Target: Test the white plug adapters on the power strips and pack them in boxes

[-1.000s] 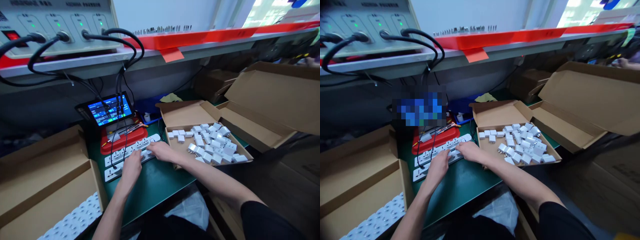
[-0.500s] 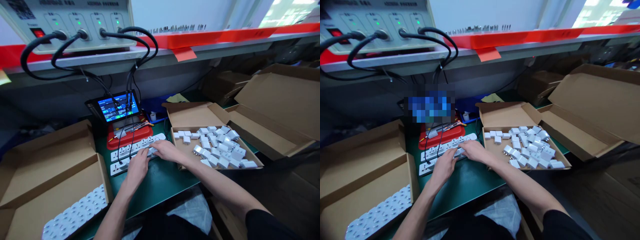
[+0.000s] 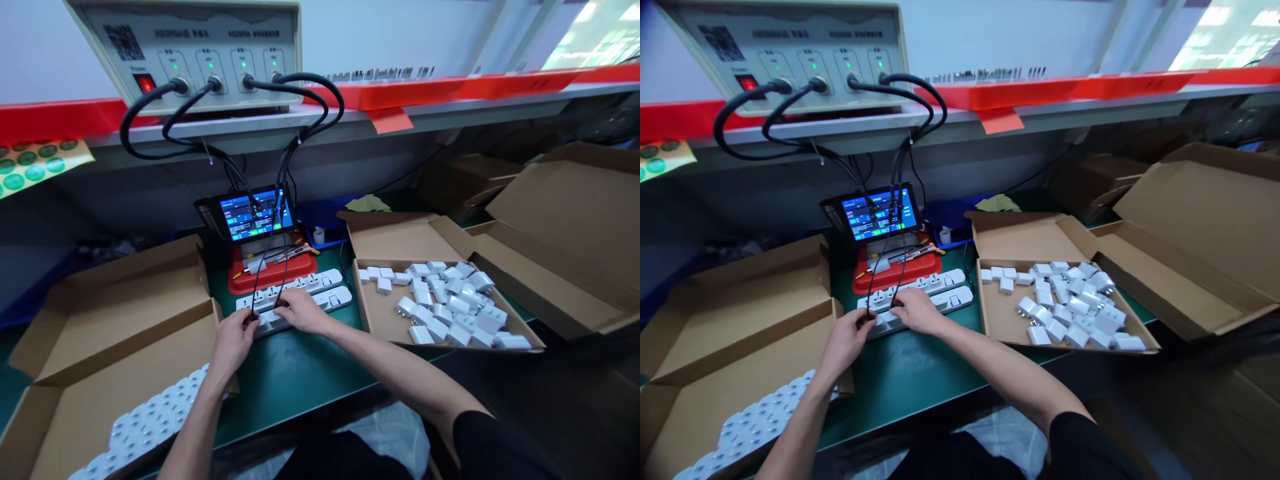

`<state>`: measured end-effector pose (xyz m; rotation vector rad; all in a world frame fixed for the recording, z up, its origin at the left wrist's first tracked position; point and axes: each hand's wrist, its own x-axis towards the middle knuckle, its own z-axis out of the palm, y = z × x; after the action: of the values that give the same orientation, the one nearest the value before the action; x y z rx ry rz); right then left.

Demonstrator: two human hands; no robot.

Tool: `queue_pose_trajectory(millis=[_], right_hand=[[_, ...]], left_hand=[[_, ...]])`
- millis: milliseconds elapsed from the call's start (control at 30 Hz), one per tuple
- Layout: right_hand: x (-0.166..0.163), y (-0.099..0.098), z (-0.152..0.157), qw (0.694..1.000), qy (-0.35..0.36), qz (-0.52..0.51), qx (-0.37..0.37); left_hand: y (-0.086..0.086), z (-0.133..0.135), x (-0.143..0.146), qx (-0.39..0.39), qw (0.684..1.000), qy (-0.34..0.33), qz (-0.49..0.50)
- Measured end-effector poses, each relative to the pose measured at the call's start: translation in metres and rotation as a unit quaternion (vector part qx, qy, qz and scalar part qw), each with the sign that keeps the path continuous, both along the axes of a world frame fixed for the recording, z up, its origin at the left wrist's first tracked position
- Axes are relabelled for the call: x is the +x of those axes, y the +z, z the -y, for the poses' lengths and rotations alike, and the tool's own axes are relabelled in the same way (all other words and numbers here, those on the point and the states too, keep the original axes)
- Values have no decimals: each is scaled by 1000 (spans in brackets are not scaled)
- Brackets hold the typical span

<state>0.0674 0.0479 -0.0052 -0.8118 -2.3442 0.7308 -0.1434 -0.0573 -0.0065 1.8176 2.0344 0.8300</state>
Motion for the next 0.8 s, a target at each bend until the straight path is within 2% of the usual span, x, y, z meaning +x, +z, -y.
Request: queue_pose_trajectory(millis=[100, 167, 267, 333, 500, 633, 800], right_hand=[[34, 9, -17, 998, -29, -31, -36], [65, 15, -30, 998, -36, -17, -48], [104, 17, -43, 998, -46, 18, -50], [117, 13, -45, 997, -52, 28, -48], [116, 1, -43, 998, -43, 25, -39], [115, -2, -42, 998, -49, 23, -29], [116, -4, -36, 997, -61, 39, 0]], left_hand=[[4, 1, -4, 29, 999, -19, -9], [9, 2, 3, 67, 997, -28, 21], [14, -5, 28, 69, 991, -60, 94], [16, -16, 52, 45, 988, -88, 121], [14, -49, 96, 24, 990, -106, 90], [10, -63, 103, 18, 991, -116, 56], [9, -67, 103, 13, 992, -121, 29]])
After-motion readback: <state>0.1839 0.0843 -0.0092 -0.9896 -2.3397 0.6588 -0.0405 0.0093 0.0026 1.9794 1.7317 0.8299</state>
